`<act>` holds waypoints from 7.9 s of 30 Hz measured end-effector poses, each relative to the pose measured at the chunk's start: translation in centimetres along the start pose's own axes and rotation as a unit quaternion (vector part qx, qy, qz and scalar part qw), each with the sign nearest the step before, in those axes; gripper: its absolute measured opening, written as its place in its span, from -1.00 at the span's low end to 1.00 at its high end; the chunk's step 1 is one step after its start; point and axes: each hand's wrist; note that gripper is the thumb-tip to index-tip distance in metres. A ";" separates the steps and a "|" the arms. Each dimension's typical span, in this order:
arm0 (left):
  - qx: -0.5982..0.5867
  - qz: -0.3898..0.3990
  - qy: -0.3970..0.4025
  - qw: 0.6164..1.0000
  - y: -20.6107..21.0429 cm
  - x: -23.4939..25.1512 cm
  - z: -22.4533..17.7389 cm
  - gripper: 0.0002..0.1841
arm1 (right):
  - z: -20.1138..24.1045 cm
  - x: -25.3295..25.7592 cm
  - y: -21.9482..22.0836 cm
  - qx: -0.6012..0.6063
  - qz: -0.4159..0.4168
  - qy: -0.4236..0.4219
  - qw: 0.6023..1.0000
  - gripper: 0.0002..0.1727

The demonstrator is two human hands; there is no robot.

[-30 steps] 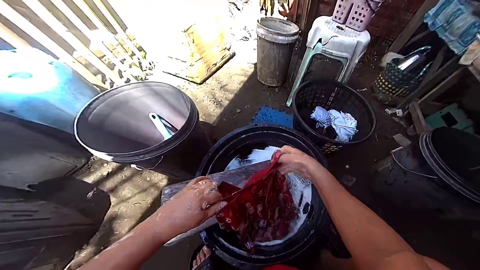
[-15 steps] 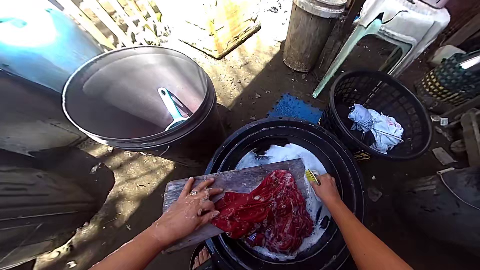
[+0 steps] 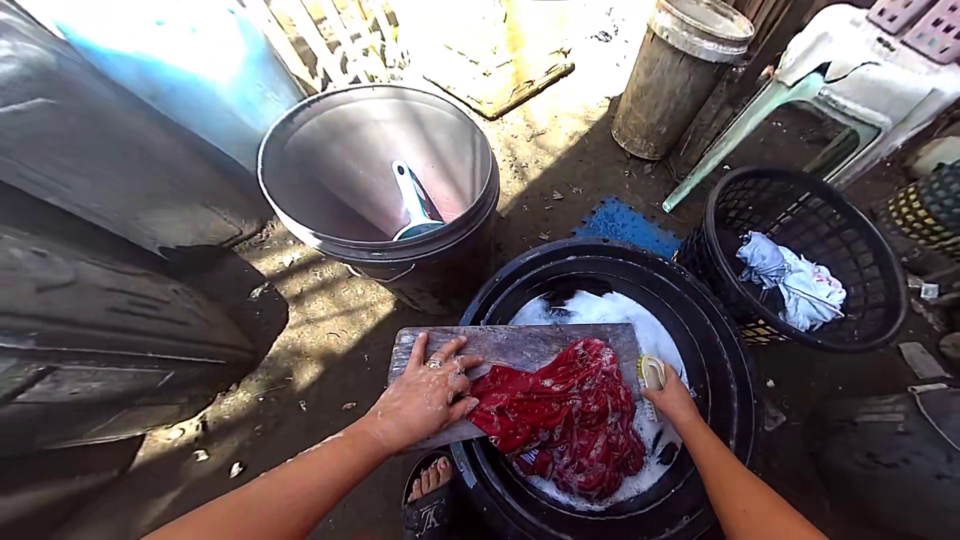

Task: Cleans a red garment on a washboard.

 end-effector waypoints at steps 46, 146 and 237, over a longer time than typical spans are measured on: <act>0.008 -0.097 -0.041 0.994 1.8 0.3 -1.2 -0.61 | 18.0 -14.2 5.0 -0.046 0.101 -0.292 0.950 -0.02; -0.066 -0.069 0.299 0.950 3.8 0.0 -2.4 -0.63 | 8.2 -5.9 3.1 -0.015 -0.034 -0.182 0.983 -0.04; -0.002 -0.139 0.054 0.989 3.5 1.2 -2.8 -0.59 | 10.5 -9.6 4.1 -0.007 0.055 -0.238 0.970 -0.10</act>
Point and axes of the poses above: each hand's wrist, its own x-axis towards the middle knuckle, its own y-axis out of the palm, z = x × y, and after that the axes turned 9 degrees about -z, right-handed
